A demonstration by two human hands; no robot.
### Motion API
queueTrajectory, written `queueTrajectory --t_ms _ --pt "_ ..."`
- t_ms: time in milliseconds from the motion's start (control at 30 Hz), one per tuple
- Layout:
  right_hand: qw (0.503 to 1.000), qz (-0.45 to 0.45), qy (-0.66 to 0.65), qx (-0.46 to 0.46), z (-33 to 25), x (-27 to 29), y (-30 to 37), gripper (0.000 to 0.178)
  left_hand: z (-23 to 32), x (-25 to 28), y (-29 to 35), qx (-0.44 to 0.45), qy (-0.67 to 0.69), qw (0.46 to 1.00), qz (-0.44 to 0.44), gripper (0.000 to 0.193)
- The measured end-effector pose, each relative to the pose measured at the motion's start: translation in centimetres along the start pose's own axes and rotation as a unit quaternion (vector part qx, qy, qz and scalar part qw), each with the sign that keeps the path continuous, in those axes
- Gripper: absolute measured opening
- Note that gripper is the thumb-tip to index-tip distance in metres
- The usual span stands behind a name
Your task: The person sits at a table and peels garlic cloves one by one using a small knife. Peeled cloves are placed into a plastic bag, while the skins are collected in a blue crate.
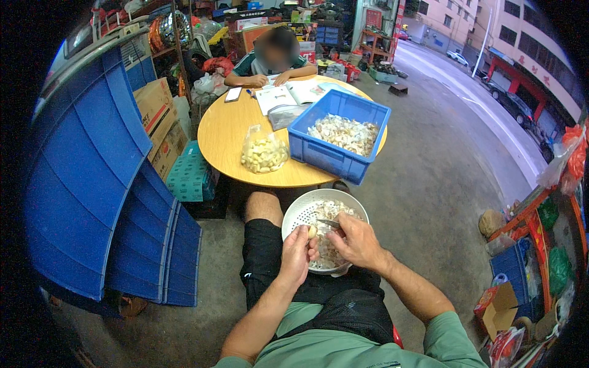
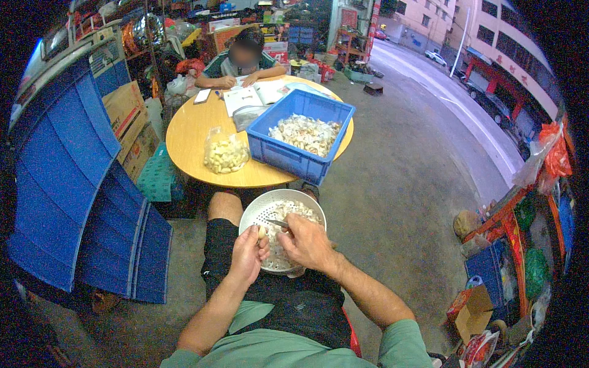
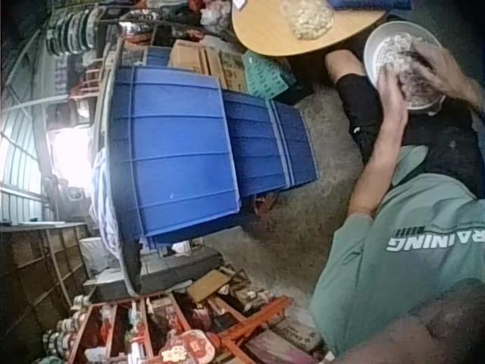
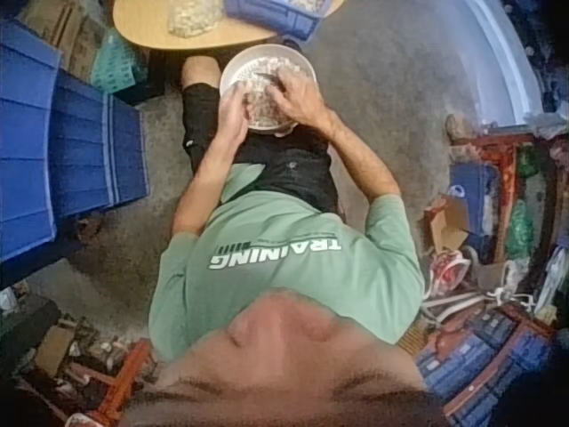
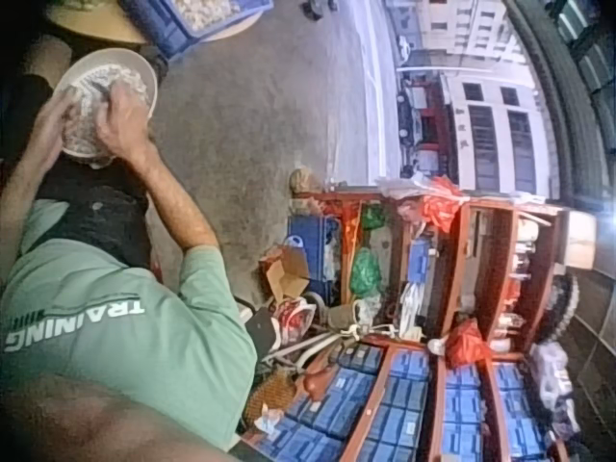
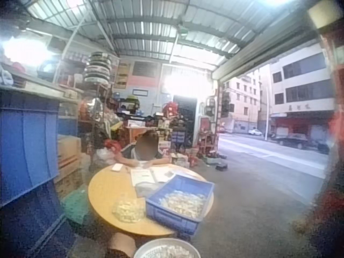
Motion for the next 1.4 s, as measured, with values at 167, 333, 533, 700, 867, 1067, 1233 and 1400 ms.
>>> queueTrajectory --t_ms 167,333,533,700,867,1067,1233,1400 --pt "1.000 -0.015 0.000 0.017 -0.9 -0.7 -0.3 0.031 -0.6 -1.2 0.5 0.014 -0.009 0.999 -0.039 0.023" --pt "0.999 0.018 0.014 0.049 -1.5 -0.8 -0.5 0.030 -0.7 -1.4 0.7 0.015 0.003 0.999 -0.047 0.024" --pt "0.997 0.023 0.027 0.068 -1.5 -1.0 0.0 0.027 -0.7 -1.8 1.0 0.024 0.016 0.999 -0.040 0.023" --pt "0.999 0.030 0.019 0.039 -1.3 -0.6 -0.1 0.030 -0.5 -1.7 1.0 0.015 0.000 0.999 -0.040 0.021" --pt "0.999 0.010 -0.013 0.028 -0.8 -1.0 0.0 0.024 -0.3 -1.6 1.0 -0.007 -0.012 0.999 -0.045 0.019" --pt "0.999 0.041 -0.016 0.019 -0.5 -0.3 0.0 0.029 0.1 -2.2 1.4 -0.012 -0.050 0.998 -0.045 0.018" --pt "0.999 0.023 0.000 0.033 -0.9 0.1 -0.3 0.030 -0.2 -2.2 1.2 -0.006 -0.049 0.996 -0.071 0.018" --pt "0.999 0.001 0.023 0.031 -0.9 -0.3 0.0 0.029 -0.2 -2.3 1.2 -0.005 -0.047 0.996 -0.075 0.017"
Point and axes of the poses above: each hand's wrist, its own y-axis away from the middle knuckle, its own x-axis out of the back of the hand, z = x × y, the point moved 9 cm from there along -y, towards the middle knuckle, and after that the axes turned 12 degrees about x, right-handed, at the moved point
